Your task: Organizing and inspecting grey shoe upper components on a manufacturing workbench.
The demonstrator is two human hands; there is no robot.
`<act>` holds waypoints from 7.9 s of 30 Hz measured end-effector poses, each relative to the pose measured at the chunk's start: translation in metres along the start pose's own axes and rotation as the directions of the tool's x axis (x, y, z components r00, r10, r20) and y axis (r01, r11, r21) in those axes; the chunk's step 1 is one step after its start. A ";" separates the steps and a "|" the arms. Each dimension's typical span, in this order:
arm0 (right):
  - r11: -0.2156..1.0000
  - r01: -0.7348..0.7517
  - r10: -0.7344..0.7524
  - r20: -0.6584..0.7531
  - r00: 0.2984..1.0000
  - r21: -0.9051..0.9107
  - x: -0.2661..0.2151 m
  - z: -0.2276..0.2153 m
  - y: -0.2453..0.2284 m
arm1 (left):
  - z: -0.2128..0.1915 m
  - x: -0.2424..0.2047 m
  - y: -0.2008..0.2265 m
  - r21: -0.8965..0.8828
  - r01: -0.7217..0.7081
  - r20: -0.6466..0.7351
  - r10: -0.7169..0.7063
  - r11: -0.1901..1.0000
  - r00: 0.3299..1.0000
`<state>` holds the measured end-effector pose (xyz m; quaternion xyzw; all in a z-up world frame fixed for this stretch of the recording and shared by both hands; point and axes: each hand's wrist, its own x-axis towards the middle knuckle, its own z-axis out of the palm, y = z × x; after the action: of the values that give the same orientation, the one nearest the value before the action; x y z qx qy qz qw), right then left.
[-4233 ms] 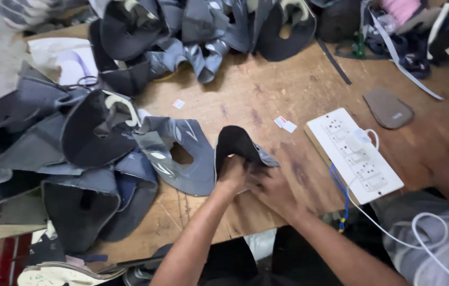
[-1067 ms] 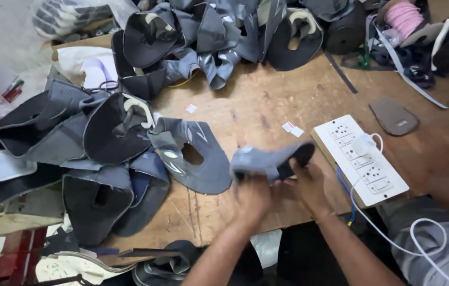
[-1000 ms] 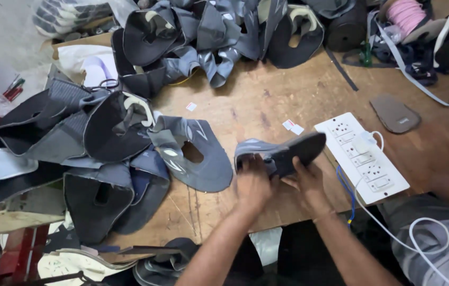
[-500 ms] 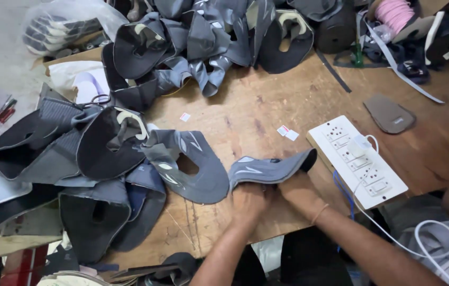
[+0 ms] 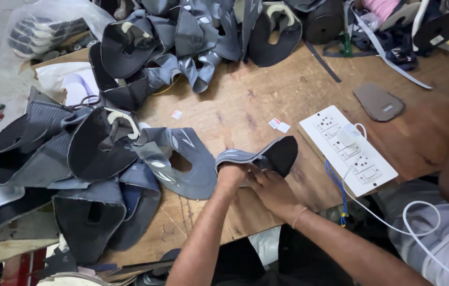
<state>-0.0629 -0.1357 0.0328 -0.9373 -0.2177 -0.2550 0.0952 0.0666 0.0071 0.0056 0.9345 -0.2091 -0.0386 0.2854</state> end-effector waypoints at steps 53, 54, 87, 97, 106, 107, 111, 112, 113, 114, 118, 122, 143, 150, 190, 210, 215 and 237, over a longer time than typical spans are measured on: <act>0.883 -0.434 0.166 0.744 0.647 0.180 0.058 0.005 0.105 | 0.058 -0.066 0.019 0.359 -0.220 0.097 0.198 0.907 0.975; 0.896 -0.294 0.058 0.570 0.820 0.333 0.050 0.024 0.114 | 0.060 -0.066 0.018 0.364 -0.222 0.048 0.219 0.905 0.974; 0.801 -0.304 0.266 0.148 0.952 0.516 0.038 -0.011 -0.011 | 0.015 -0.083 -0.015 -0.405 0.177 -0.301 -0.313 0.897 0.901; 0.838 -0.229 0.153 0.190 0.970 0.495 0.009 0.046 0.023 | -0.049 -0.128 0.132 -0.524 -0.196 0.079 0.277 0.829 0.958; 0.785 -0.320 0.394 -0.028 0.919 0.530 0.013 0.025 0.009 | 0.065 -0.038 -0.064 0.110 -0.163 -0.280 0.189 0.980 0.941; 0.785 -0.322 0.393 -0.024 0.919 0.529 0.013 0.023 0.005 | 0.074 -0.037 -0.070 0.107 -0.161 -0.279 0.185 0.981 0.942; 0.832 -0.315 0.355 -0.002 0.935 0.456 0.007 0.040 0.006 | 0.054 -0.038 -0.042 0.011 -0.089 -0.331 0.087 0.996 0.939; 0.869 -0.331 0.346 0.028 0.938 0.367 0.003 0.051 0.009 | 0.034 -0.041 -0.024 -0.068 -0.009 -0.250 -0.009 0.998 0.968; 0.870 -0.329 0.342 0.031 0.939 0.368 0.004 0.050 0.011 | 0.026 -0.041 -0.019 -0.069 -0.004 -0.252 -0.013 0.998 0.968; 0.813 -0.395 0.411 0.058 0.910 0.428 0.004 0.049 0.014 | 0.019 -0.040 -0.015 -0.108 0.053 -0.159 -0.070 0.993 0.985; 0.842 -0.448 0.425 0.141 0.894 0.300 -0.004 0.070 0.035 | 0.026 -0.037 -0.028 -0.110 0.115 -0.014 -0.117 0.987 0.993; 0.877 -0.228 0.305 -0.124 0.944 0.422 0.019 0.035 0.017 | 0.030 -0.032 -0.007 -0.186 0.209 -0.055 -0.223 0.960 0.973; 0.844 -0.511 0.490 0.153 0.858 0.164 0.043 0.035 0.025 | 0.027 -0.019 -0.008 -0.206 0.175 -0.204 -0.217 0.963 0.954; 0.840 -0.542 0.537 0.152 0.830 -0.008 0.023 0.094 0.049 | 0.016 -0.023 0.017 -0.166 0.264 -0.190 -0.293 0.950 0.937; 0.821 -0.253 0.088 0.324 0.942 0.512 -0.010 0.018 0.012 | 0.041 -0.063 -0.016 0.470 -0.262 -0.422 0.476 0.843 0.771; 0.908 -0.375 0.334 0.219 0.917 0.187 0.008 0.071 0.014 | -0.031 -0.051 -0.008 -0.545 -0.199 -0.210 0.097 0.815 0.973; 0.999 -0.037 0.033 0.265 0.964 0.010 0.005 0.036 0.015 | -0.014 -0.082 -0.031 -0.018 -0.293 -0.024 0.292 0.956 0.956; 0.882 -0.045 -0.075 0.234 0.969 0.469 0.020 0.126 0.097 | 0.029 -0.181 0.022 -0.312 -0.205 -0.035 0.204 0.928 0.978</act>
<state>0.0522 -0.1778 -0.0707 -0.9086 -0.2902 -0.0776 0.2902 -0.1121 0.0501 -0.0150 0.8504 -0.2961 -0.0405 0.4330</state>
